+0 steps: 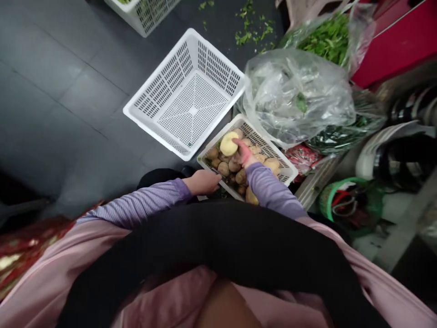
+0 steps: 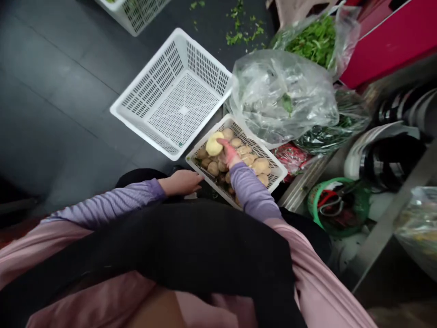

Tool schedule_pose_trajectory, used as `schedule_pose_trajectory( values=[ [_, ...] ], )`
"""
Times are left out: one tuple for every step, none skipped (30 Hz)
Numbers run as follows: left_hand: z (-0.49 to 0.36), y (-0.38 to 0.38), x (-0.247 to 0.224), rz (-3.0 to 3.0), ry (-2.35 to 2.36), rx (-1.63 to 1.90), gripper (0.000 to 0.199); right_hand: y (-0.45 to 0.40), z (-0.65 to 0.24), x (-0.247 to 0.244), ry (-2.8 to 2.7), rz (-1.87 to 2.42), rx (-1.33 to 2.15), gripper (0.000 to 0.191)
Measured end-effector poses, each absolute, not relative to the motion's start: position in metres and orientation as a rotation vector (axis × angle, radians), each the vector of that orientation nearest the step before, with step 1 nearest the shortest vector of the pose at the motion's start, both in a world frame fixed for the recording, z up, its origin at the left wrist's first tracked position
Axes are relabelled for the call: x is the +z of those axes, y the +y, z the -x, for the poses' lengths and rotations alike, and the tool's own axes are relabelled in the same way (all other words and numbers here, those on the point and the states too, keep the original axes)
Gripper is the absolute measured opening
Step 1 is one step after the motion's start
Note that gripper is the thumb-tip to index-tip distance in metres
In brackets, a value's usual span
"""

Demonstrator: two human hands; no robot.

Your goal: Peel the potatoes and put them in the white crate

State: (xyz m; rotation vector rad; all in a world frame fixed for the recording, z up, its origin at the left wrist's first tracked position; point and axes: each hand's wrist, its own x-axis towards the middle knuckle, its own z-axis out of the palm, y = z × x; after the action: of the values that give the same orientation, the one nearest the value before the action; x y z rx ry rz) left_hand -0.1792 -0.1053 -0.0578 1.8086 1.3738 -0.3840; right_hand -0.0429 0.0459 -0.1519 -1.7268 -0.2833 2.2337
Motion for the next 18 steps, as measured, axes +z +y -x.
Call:
schedule_pose_trajectory(
  values=[
    [0.178,-0.105,-0.060,-1.808,1.352,-0.378,0.027,0.059,0.059,-0.154,-0.287,1.656,2.271,0.024],
    [0.177,-0.106,-0.062,-1.809,1.327,-0.380,0.026,0.070,0.073,-0.155,-0.286,1.589,2.309,0.028],
    [0.177,-0.107,-0.063,-1.812,1.305,-0.389,0.026,0.079,0.086,-0.155,-0.280,1.550,2.328,0.031],
    [0.177,-0.108,-0.063,-1.818,1.288,-0.398,0.025,0.086,0.096,-0.154,-0.270,1.508,2.352,0.031],
    [0.177,-0.109,-0.063,-1.827,1.274,-0.403,0.024,0.092,0.105,-0.153,-0.258,1.472,2.376,0.028],
    [0.177,-0.109,-0.062,-1.835,1.268,-0.406,0.024,0.096,0.113,-0.152,-0.249,1.449,2.395,0.025],
    [0.177,-0.108,-0.060,-1.839,1.269,-0.406,0.023,0.099,0.119,-0.151,-0.249,1.439,2.404,0.023],
    [0.177,-0.107,-0.059,-1.840,1.274,-0.405,0.024,0.102,0.126,-0.151,-0.255,1.432,2.414,0.023],
    [0.177,-0.105,-0.058,-1.841,1.283,-0.403,0.024,0.103,0.131,-0.151,-0.262,1.427,2.421,0.025],
    [0.176,-0.103,-0.057,-1.838,1.288,-0.404,0.024,0.105,0.137,-0.152,-0.267,1.425,2.428,0.027],
    [0.176,-0.100,-0.057,-1.835,1.291,-0.409,0.024,0.106,0.143,-0.153,-0.269,1.422,2.440,0.030],
    [0.175,-0.098,-0.057,-1.833,1.288,-0.416,0.025,0.107,0.150,-0.154,-0.270,1.420,2.454,0.032],
    [0.174,-0.096,-0.057,-1.833,1.283,-0.420,0.026,0.107,0.156,-0.154,-0.274,1.418,2.470,0.035],
    [0.173,-0.094,-0.058,-1.832,1.277,-0.422,0.027,0.107,0.163,-0.154,-0.283,1.415,2.490,0.038],
    [0.172,-0.093,-0.059,-1.828,1.272,-0.425,0.029,0.107,0.169,-0.153,-0.299,1.418,2.511,0.041],
    [0.172,-0.093,-0.059,-1.821,1.269,-0.427,0.029,0.107,0.175,-0.151,-0.326,1.427,2.533,0.044],
    [0.172,-0.093,-0.059,-1.811,1.269,-0.428,0.029,0.107,0.179,-0.146,-0.370,1.448,2.553,0.047],
    [0.172,-0.095,-0.058,-1.798,1.267,-0.433,0.029,0.109,0.180,-0.141,-0.433,1.477,2.570,0.049]
  ],
)
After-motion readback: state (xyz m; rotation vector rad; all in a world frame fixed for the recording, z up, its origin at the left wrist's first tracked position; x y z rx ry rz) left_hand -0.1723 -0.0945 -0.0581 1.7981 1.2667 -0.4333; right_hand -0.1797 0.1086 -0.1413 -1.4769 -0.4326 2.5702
